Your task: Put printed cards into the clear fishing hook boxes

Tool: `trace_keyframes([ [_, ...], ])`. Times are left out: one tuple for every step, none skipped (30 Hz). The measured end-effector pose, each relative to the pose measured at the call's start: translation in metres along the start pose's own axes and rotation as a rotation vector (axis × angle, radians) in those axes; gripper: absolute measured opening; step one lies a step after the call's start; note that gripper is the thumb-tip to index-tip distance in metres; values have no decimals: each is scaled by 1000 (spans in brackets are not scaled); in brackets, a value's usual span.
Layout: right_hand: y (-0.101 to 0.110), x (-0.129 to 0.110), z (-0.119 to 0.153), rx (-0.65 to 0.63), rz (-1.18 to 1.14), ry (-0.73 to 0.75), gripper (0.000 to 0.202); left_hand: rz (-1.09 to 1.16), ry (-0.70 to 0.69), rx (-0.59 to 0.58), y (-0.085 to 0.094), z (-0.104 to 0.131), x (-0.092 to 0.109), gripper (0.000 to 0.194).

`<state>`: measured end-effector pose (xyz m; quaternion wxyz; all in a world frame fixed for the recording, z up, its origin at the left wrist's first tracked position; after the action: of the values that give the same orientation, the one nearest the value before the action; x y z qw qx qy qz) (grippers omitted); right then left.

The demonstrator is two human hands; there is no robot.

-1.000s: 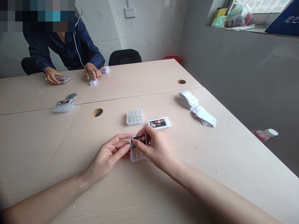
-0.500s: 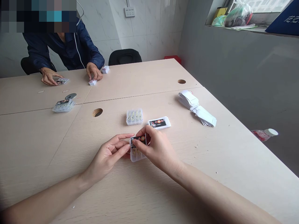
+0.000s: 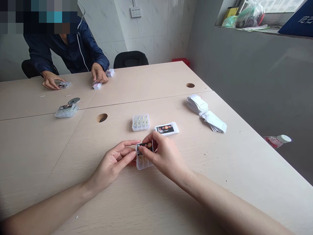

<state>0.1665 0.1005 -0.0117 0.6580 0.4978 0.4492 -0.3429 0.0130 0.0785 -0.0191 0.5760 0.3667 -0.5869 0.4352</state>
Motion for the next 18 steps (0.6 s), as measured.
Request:
trace_keyframes([
  [0, 0, 0, 1, 0, -1, 10, -2, -1, 1, 0, 0, 0, 31],
  [0, 0, 0, 0, -1, -1, 10, -4, -2, 2, 0, 0, 0, 31],
  [0, 0, 0, 0, -3, -2, 10, -5, -3, 4, 0, 0, 0, 31],
  [0, 0, 0, 0, -4, -2, 10, -5, -5, 5, 0, 0, 0, 31],
  [0, 0, 0, -2, -5, -3, 10, -5, -6, 5, 0, 0, 0, 32],
  [0, 0, -1, -3, -6, -4, 10, -5, -8, 5, 0, 0, 0, 32],
  [0, 0, -1, -3, -6, -4, 10, -4, -9, 4, 0, 0, 0, 32],
  [0, 0, -1, -3, -5, -4, 10, -5, -9, 3, 0, 0, -1, 32],
  [0, 0, -1, -3, -5, -4, 10, -5, -9, 2, 0, 0, -1, 32],
  [0, 0, -1, -3, -4, -3, 9, -5, -9, 1, 0, 0, -1, 32],
  [0, 0, -1, -2, -3, -3, 9, -5, -7, -1, 0, 0, 0, 32],
  [0, 0, 0, -1, -3, -2, 9, -6, -6, -3, 0, -1, 0, 31],
  [-1, 0, 0, -1, -4, -1, 9, -7, -5, -3, 0, -1, 0, 31],
  [-1, 0, 0, -2, -4, 0, 9, -6, -4, -3, 0, -1, 0, 31],
  [-1, 0, 0, -2, -4, 0, 9, -5, -5, -3, 0, -1, 0, 31],
  [-1, 0, 1, -2, -4, 0, 9, -3, -5, -2, 0, -1, 1, 31],
  [-1, 0, 1, -2, -4, 0, 9, -1, -5, -1, 0, -1, 1, 31],
  [0, 0, 1, 0, -3, -1, 9, 2, -6, 0, 0, -1, 1, 31],
])
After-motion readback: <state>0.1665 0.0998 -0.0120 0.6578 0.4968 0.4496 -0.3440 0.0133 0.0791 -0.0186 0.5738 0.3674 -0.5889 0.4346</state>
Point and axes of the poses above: each hand's wrist, its own z-axis away from the middle knuckle, its own y-axis out of the back of the hand, x = y × z, the point moved 5 cm from there along -z, towards the middle knuckle, and after that the axes turned 7 degrees about -y, right-handed, at the moved point
